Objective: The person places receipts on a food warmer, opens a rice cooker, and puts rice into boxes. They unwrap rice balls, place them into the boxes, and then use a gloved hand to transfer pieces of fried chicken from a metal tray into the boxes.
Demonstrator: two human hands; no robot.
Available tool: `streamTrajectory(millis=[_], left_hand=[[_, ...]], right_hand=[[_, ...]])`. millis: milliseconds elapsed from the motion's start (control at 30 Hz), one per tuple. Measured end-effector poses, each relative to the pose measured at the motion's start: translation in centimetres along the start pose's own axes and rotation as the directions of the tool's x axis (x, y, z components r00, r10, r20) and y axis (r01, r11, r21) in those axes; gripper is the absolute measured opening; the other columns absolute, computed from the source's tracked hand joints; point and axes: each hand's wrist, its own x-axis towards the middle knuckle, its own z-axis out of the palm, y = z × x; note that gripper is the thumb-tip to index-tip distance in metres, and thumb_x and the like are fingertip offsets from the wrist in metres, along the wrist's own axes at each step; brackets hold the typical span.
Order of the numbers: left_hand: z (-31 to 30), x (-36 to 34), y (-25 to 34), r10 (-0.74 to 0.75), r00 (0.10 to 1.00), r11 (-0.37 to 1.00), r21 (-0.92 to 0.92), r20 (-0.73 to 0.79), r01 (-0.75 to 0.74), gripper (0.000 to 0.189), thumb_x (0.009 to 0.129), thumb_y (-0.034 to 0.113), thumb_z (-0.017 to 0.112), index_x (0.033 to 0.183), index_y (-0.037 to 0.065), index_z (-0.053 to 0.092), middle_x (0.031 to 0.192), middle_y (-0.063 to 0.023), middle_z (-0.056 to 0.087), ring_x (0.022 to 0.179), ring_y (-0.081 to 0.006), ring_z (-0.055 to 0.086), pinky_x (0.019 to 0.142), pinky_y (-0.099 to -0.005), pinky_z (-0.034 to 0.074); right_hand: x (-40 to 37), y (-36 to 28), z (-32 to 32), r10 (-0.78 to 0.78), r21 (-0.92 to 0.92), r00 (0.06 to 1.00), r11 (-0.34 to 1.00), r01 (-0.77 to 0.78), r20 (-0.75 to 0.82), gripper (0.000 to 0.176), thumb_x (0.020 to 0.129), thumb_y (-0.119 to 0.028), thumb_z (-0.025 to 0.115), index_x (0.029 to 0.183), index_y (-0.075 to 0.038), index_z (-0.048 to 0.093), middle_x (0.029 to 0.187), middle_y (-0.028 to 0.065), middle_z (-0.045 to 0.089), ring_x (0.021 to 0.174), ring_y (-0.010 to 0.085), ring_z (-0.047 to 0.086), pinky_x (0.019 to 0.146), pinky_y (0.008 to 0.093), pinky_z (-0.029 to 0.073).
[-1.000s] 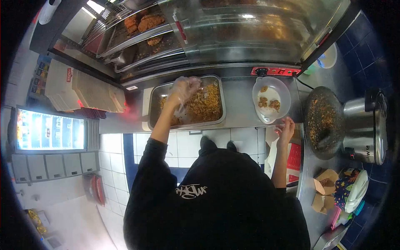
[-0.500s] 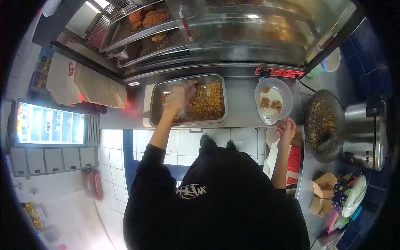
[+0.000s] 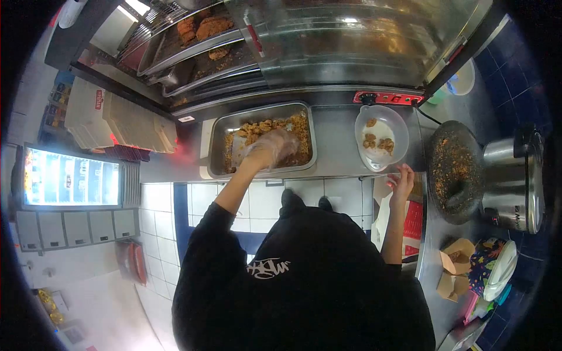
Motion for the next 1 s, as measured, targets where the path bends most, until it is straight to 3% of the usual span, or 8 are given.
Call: streamTrajectory(millis=[100, 167, 200, 267, 367, 667, 767, 1000], left_hand=[[2.1, 0.3, -3.5, 0.052, 0.956, 0.998, -0.015, -0.287, -0.059, 0.021, 0.085, 0.021, 0.055, 0.099, 0.006, 0.06, 0.098, -0.0153, 0.061, 0.092, -0.0323, 0.059, 0.082, -0.0402, 0.047], [2.5, 0.3, -4.9, -0.03, 0.909, 0.803, -0.552, -0.416, -0.227, 0.017, 0.088, 0.017, 0.054, 0.099, 0.004, 0.059, 0.093, -0.0117, 0.061, 0.081, -0.0262, 0.06, 0.076, -0.0347, 0.049], [2.2, 0.1, -4.4, -0.03, 0.909, 0.803, -0.552, -0.416, -0.226, 0.017, 0.088, 0.017, 0.054, 0.099, 0.004, 0.059, 0.093, -0.0117, 0.061, 0.081, -0.0262, 0.06, 0.076, -0.0347, 0.049], [1.2, -0.7, -2.9, -0.336, 0.917, 0.15, -0.974, -0.214, -0.172, 0.018, 0.089, 0.016, 0.057, 0.101, 0.003, 0.057, 0.093, -0.0067, 0.061, 0.084, -0.0171, 0.058, 0.074, -0.0283, 0.049], [1.7, -0.7, -3.4, -0.49, 0.865, -0.089, -0.98, -0.111, -0.176, 0.012, 0.09, 0.012, 0.055, 0.1, 0.005, 0.056, 0.087, -0.0044, 0.059, 0.081, -0.016, 0.057, 0.075, -0.0237, 0.048], [1.3, -1.7, -5.1, -0.418, 0.879, -0.212, -0.916, -0.229, -0.339, 0.004, 0.091, 0.008, 0.053, 0.088, 0.007, 0.055, 0.08, -0.0009, 0.056, 0.076, -0.0081, 0.054, 0.061, -0.0223, 0.042], [1.6, -1.6, -5.8, -0.574, 0.801, -0.113, -0.952, -0.172, -0.285, 0.004, 0.091, 0.006, 0.052, 0.091, 0.007, 0.056, 0.08, -0.0018, 0.056, 0.077, -0.0091, 0.054, 0.064, -0.0221, 0.044], [2.0, -1.1, -4.5, -0.58, 0.785, -0.126, -0.928, -0.218, -0.351, 0.01, 0.089, 0.003, 0.055, 0.098, 0.005, 0.057, 0.083, -0.0017, 0.057, 0.072, -0.0129, 0.057, 0.069, -0.0221, 0.049]], right_hand=[[-0.3, -0.2, -0.3, 0.019, -0.015, 1.0, 1.0, -0.019, -0.025, 0.035, 0.089, -0.033, 0.056, 0.11, -0.006, 0.049, 0.098, 0.007, 0.057, 0.065, 0.0147, 0.06, 0.047, 0.0221, 0.045], [-0.2, -0.1, -0.5, 0.039, 0.0, 0.999, 0.999, -0.039, -0.028, 0.035, 0.088, -0.033, 0.056, 0.11, -0.007, 0.05, 0.098, 0.0073, 0.057, 0.065, 0.0149, 0.06, 0.047, 0.0222, 0.045], [-0.1, 0.0, -0.5, 0.04, 0.001, 0.999, 0.999, -0.04, -0.027, 0.035, 0.088, -0.033, 0.056, 0.11, -0.007, 0.05, 0.098, 0.0073, 0.057, 0.065, 0.0149, 0.06, 0.047, 0.0222, 0.045], [-0.1, 0.2, -0.6, 0.034, 0.004, 0.999, 0.999, -0.034, -0.025, 0.034, 0.088, -0.033, 0.056, 0.11, -0.007, 0.05, 0.099, 0.007, 0.057, 0.065, 0.0148, 0.06, 0.048, 0.0223, 0.046], [-0.2, 0.1, -0.3, 0.05, -0.005, 0.999, 0.999, -0.05, -0.016, 0.032, 0.088, -0.032, 0.056, 0.109, -0.008, 0.05, 0.098, 0.0059, 0.057, 0.064, 0.0146, 0.059, 0.048, 0.0224, 0.045], [-0.2, 0.4, -0.4, 0.054, 0.04, 0.998, 0.998, -0.054, 0.016, 0.032, 0.088, -0.032, 0.057, 0.109, -0.009, 0.051, 0.097, 0.0053, 0.058, 0.064, 0.0147, 0.059, 0.047, 0.0224, 0.045], [0.0, 0.6, -0.5, 0.072, 0.016, 0.997, 0.997, -0.072, 0.002, 0.033, 0.087, -0.032, 0.057, 0.109, -0.008, 0.051, 0.098, 0.006, 0.058, 0.065, 0.0148, 0.06, 0.046, 0.0225, 0.046], [0.0, 0.7, -0.5, 0.049, 0.015, 0.999, 0.999, -0.049, -0.009, 0.035, 0.087, -0.033, 0.058, 0.109, -0.007, 0.05, 0.099, 0.0076, 0.057, 0.065, 0.0151, 0.06, 0.047, 0.0225, 0.046]])
